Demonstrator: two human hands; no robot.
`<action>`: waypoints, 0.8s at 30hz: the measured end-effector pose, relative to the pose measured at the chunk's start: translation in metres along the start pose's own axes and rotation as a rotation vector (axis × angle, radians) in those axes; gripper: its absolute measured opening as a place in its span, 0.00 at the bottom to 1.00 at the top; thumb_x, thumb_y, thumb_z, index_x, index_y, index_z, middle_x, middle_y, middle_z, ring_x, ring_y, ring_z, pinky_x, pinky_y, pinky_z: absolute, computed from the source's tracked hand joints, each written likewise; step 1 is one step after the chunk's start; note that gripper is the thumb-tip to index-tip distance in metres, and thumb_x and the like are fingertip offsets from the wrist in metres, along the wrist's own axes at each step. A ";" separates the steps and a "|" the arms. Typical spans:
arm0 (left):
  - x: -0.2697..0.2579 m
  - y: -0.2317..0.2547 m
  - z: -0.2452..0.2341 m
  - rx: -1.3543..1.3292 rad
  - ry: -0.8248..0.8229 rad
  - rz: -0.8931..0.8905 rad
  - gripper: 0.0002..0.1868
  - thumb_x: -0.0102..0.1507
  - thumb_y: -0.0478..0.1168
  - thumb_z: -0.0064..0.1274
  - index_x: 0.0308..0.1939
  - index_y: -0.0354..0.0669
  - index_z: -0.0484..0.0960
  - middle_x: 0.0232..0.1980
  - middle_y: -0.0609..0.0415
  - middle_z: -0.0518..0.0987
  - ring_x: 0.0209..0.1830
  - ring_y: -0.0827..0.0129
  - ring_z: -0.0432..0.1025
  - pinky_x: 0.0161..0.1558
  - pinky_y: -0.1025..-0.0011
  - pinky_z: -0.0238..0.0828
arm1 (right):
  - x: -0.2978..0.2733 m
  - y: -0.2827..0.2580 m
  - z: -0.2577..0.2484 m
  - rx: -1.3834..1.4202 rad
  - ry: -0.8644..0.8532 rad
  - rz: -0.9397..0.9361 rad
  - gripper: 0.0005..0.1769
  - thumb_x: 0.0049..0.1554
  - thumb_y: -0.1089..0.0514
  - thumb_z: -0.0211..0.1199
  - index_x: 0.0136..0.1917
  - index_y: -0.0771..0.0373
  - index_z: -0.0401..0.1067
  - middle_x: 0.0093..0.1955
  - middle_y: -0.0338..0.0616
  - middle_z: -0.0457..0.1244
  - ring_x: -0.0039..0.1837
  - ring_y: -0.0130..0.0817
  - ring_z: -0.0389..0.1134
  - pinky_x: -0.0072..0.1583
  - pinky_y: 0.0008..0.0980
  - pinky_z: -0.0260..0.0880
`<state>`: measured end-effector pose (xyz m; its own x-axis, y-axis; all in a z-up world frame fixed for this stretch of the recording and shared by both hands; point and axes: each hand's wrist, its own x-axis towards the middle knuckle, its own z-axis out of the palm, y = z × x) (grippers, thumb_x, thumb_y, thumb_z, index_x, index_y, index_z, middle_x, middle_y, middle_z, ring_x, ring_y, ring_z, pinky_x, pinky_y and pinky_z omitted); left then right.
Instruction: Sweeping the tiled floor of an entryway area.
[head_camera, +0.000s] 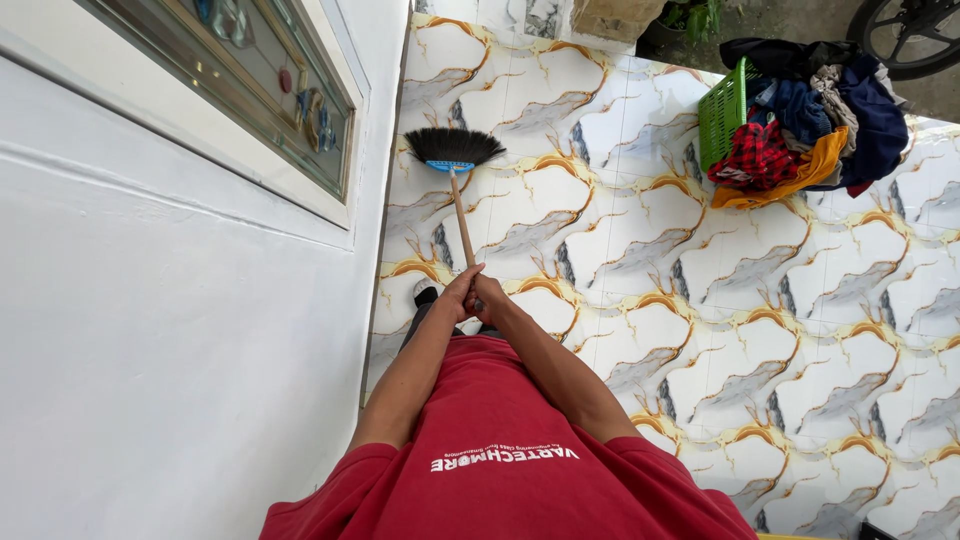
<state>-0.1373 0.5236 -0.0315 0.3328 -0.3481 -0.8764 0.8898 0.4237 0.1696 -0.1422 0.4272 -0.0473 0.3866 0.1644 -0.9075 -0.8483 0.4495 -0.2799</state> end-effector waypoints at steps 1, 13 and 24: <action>0.008 0.010 -0.005 0.002 -0.001 0.002 0.29 0.61 0.59 0.62 0.18 0.60 0.59 0.14 0.69 0.54 0.10 0.77 0.44 0.15 0.77 0.48 | 0.005 -0.005 0.008 0.001 -0.001 -0.003 0.18 0.68 0.50 0.43 0.36 0.55 0.57 0.28 0.31 0.50 0.26 0.21 0.46 0.27 0.19 0.47; 0.028 0.104 -0.030 0.109 0.009 -0.013 0.28 0.62 0.60 0.58 0.18 0.57 0.60 0.13 0.66 0.56 0.10 0.75 0.47 0.15 0.75 0.52 | 0.042 -0.046 0.088 -0.019 0.069 -0.051 0.17 0.67 0.51 0.43 0.39 0.59 0.60 0.29 0.35 0.52 0.26 0.24 0.50 0.26 0.24 0.50; 0.071 0.172 -0.028 0.096 -0.040 0.006 0.27 0.62 0.61 0.57 0.19 0.58 0.61 0.15 0.67 0.57 0.11 0.77 0.50 0.14 0.77 0.49 | 0.111 -0.092 0.110 0.039 0.086 -0.050 0.15 0.66 0.54 0.46 0.37 0.58 0.59 0.28 0.35 0.51 0.25 0.25 0.50 0.26 0.23 0.52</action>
<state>0.0303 0.5952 -0.0770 0.3487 -0.3795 -0.8569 0.9129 0.3444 0.2189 0.0181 0.5008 -0.0878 0.3937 0.0659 -0.9169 -0.8136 0.4892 -0.3142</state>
